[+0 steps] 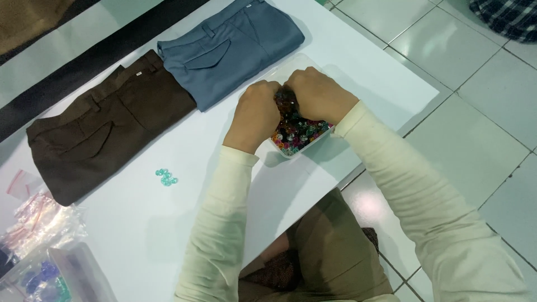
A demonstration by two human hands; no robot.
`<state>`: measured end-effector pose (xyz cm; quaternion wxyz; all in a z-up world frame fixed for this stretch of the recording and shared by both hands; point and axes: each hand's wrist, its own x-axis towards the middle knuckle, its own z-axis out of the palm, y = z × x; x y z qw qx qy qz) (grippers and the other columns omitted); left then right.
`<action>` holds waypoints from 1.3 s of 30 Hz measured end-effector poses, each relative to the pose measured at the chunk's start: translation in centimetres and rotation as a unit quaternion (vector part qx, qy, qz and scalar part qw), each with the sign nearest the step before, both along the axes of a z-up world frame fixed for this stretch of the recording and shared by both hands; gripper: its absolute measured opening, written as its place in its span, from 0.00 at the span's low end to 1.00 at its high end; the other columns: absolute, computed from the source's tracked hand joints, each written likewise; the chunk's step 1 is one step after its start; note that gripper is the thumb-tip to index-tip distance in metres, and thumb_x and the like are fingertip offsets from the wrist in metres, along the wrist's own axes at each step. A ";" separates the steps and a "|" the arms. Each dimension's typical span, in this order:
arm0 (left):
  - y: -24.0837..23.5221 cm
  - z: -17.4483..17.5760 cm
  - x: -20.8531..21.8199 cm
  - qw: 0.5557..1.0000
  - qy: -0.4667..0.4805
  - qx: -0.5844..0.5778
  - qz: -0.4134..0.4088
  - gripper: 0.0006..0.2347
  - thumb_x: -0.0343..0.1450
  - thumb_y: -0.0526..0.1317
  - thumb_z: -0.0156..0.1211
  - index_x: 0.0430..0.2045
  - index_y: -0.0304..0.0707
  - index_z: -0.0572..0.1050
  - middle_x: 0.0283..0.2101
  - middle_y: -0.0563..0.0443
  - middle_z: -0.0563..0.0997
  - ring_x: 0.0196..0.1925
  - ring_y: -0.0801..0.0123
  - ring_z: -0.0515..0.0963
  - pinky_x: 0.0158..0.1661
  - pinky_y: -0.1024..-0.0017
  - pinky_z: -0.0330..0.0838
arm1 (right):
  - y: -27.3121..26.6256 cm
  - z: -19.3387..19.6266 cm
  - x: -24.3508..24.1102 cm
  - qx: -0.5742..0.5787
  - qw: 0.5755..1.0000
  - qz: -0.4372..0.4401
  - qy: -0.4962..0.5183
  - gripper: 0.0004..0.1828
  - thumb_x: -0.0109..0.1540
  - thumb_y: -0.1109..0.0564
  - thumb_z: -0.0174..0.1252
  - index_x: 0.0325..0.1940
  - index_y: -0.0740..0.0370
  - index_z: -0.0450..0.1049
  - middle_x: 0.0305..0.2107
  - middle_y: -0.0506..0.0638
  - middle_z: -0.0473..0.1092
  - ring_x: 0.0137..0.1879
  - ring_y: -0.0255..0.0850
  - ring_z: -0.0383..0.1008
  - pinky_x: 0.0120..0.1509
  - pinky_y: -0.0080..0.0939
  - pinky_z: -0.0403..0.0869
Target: Packing small colorful beads into small plastic bags on a work table in a sewing factory environment.
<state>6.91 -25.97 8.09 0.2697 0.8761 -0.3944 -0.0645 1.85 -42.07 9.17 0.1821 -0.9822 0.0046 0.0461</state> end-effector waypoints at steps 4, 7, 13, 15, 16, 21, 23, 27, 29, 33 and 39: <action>0.0 -0.8 0.5 1.000 0.006 0.009 0.003 0.15 0.69 0.23 0.48 0.47 0.19 0.78 0.36 0.29 0.80 0.41 0.42 0.84 0.38 0.55 0.83 | -0.3 1.5 -0.4 0.035 0.997 0.022 0.059 0.21 0.56 0.73 0.55 0.54 0.76 0.77 0.43 0.72 0.76 0.51 0.69 0.77 0.50 0.62 0.78; -0.7 -2.1 1.1 1.000 0.003 -0.006 -0.005 0.15 0.70 0.24 0.49 0.48 0.18 0.78 0.33 0.30 0.80 0.37 0.45 0.85 0.34 0.57 0.83 | -2.2 1.1 0.1 0.049 0.998 0.022 0.020 0.19 0.60 0.71 0.52 0.53 0.74 0.78 0.42 0.72 0.77 0.49 0.69 0.78 0.47 0.62 0.78; -1.4 -3.2 1.0 0.998 0.021 0.034 0.047 0.12 0.59 0.22 0.43 0.27 0.35 0.73 0.32 0.41 0.76 0.34 0.48 0.74 0.30 0.57 0.67 | -3.4 0.6 0.5 0.084 0.995 0.009 -0.051 0.15 0.65 0.62 0.51 0.52 0.63 0.79 0.48 0.54 0.77 0.53 0.48 0.76 0.56 0.47 0.74; -1.3 -4.1 1.2 0.999 -0.028 -0.018 0.041 0.07 0.65 0.24 0.42 0.21 0.34 0.68 0.27 0.42 0.72 0.29 0.51 0.70 0.27 0.57 0.63 | -2.5 1.5 0.2 0.114 0.993 -0.031 0.002 0.19 0.67 0.57 0.49 0.61 0.60 0.74 0.49 0.56 0.77 0.53 0.50 0.77 0.56 0.48 0.74; -1.7 -4.6 1.5 0.999 -0.029 -0.019 0.041 0.07 0.65 0.24 0.42 0.21 0.34 0.68 0.27 0.42 0.72 0.29 0.51 0.70 0.27 0.57 0.63 | -2.4 2.0 0.1 0.113 0.993 -0.031 0.001 0.19 0.67 0.57 0.49 0.61 0.60 0.74 0.49 0.56 0.77 0.53 0.50 0.77 0.56 0.48 0.74; -2.9 -6.4 1.0 0.995 -0.097 -0.016 0.004 0.09 0.65 0.24 0.51 0.30 0.32 0.78 0.32 0.39 0.74 0.39 0.44 0.72 0.29 0.51 0.69 | -3.7 0.5 0.1 0.077 0.995 -0.009 -0.063 0.22 0.61 0.68 0.49 0.57 0.63 0.78 0.46 0.58 0.77 0.47 0.48 0.78 0.53 0.46 0.76; -3.4 -7.3 1.1 0.992 -0.123 0.016 0.009 0.09 0.63 0.23 0.50 0.25 0.35 0.77 0.32 0.41 0.73 0.37 0.47 0.72 0.26 0.53 0.70 | -2.7 1.0 -0.5 0.031 0.999 -0.033 0.024 0.21 0.57 0.69 0.49 0.49 0.60 0.80 0.37 0.57 0.75 0.38 0.48 0.74 0.40 0.47 0.69; -4.4 -9.8 2.1 0.973 -0.225 0.048 0.029 0.09 0.58 0.23 0.54 0.16 0.41 0.74 0.27 0.46 0.73 0.30 0.52 0.72 0.26 0.58 0.68 | -3.4 -3.0 0.7 -0.149 0.988 0.000 0.036 0.13 0.51 0.69 0.53 0.35 0.58 0.75 0.26 0.54 0.69 0.33 0.54 0.72 0.27 0.53 0.68; -4.4 -9.6 1.6 0.961 -0.264 0.073 0.051 0.10 0.57 0.24 0.58 0.15 0.46 0.73 0.27 0.50 0.73 0.29 0.57 0.72 0.27 0.63 0.66 | -3.9 -3.0 1.0 -0.107 0.994 0.007 -0.011 0.10 0.55 0.70 0.51 0.32 0.62 0.77 0.26 0.56 0.70 0.32 0.53 0.71 0.28 0.52 0.67; -4.0 -8.2 1.1 0.958 -0.271 0.033 0.087 0.08 0.58 0.28 0.63 0.24 0.45 0.76 0.32 0.48 0.73 0.30 0.55 0.76 0.28 0.61 0.69 | -3.0 1.0 0.0 0.067 0.996 0.002 -0.059 0.12 0.63 0.62 0.52 0.41 0.63 0.82 0.33 0.52 0.79 0.36 0.45 0.75 0.44 0.46 0.71; -4.1 -3.4 -0.5 0.984 -0.025 -0.158 0.082 0.05 0.66 0.30 0.52 0.32 0.35 0.73 0.30 0.45 0.74 0.30 0.51 0.74 0.27 0.57 0.65 | -1.7 2.1 -0.6 0.205 0.975 -0.080 -0.032 0.27 0.62 0.66 0.42 0.67 0.67 0.67 0.30 0.53 0.79 0.40 0.43 0.80 0.50 0.42 0.76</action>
